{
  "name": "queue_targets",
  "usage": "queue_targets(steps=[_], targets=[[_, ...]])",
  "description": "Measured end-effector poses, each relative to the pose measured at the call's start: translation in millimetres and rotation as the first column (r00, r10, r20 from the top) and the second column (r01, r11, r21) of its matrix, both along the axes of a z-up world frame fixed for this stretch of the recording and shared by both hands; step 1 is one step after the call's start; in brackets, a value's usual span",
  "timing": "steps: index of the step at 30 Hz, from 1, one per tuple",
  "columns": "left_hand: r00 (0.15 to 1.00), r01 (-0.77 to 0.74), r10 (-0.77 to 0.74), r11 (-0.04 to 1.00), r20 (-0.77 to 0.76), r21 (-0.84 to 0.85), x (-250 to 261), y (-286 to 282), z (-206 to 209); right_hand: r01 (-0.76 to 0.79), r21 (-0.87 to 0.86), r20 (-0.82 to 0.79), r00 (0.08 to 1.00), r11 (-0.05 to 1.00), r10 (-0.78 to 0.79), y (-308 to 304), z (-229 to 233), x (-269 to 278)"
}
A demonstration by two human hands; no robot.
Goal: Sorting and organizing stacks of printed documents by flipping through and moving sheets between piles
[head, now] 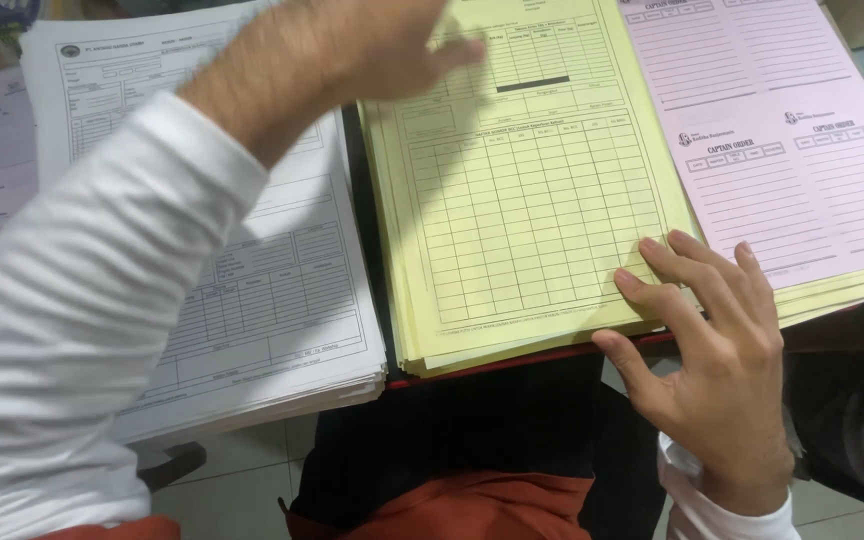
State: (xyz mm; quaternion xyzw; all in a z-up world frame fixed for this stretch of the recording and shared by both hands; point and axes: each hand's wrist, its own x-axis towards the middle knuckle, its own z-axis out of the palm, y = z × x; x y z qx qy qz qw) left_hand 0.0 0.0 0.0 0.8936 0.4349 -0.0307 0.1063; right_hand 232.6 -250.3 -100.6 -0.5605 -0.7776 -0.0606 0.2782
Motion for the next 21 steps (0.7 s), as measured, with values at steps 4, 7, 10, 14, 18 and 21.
queue_targets(steps=[4, 7, 10, 14, 18, 21], targets=[[0.944, 0.310, -0.305, 0.950, -0.122, 0.023, 18, -106, 7, 0.039, -0.001, -0.013, 0.999, 0.999, -0.039, 2, -3, 1], [0.872, 0.471, -0.439, 0.872, -0.215, 0.133, 8, -167, -14, 0.073, -0.059, -0.043, 0.996, 0.996, -0.076, 4, -1, -1], [0.916, 0.393, -0.399, 0.868, -0.043, 0.302, -7, -186, -44, 0.088, -0.095, -0.043, 0.995, 0.992, -0.093, 2, 1, -3], [0.910, 0.380, -0.412, 0.874, 0.048, 0.304, -17, -190, -50, 0.024, -0.192, -0.122, 0.991, 0.981, -0.048, 5, 6, 23], [0.913, 0.376, -0.407, 0.859, 0.019, 0.346, -22, -193, -52, 0.137, -0.026, -0.112, 0.984, 0.990, -0.139, 1, -5, 66], [0.910, 0.382, -0.414, 0.868, 0.037, 0.319, -25, -191, -50, 0.247, -0.083, -0.076, 0.965, 0.966, -0.253, 0, -20, 85]])
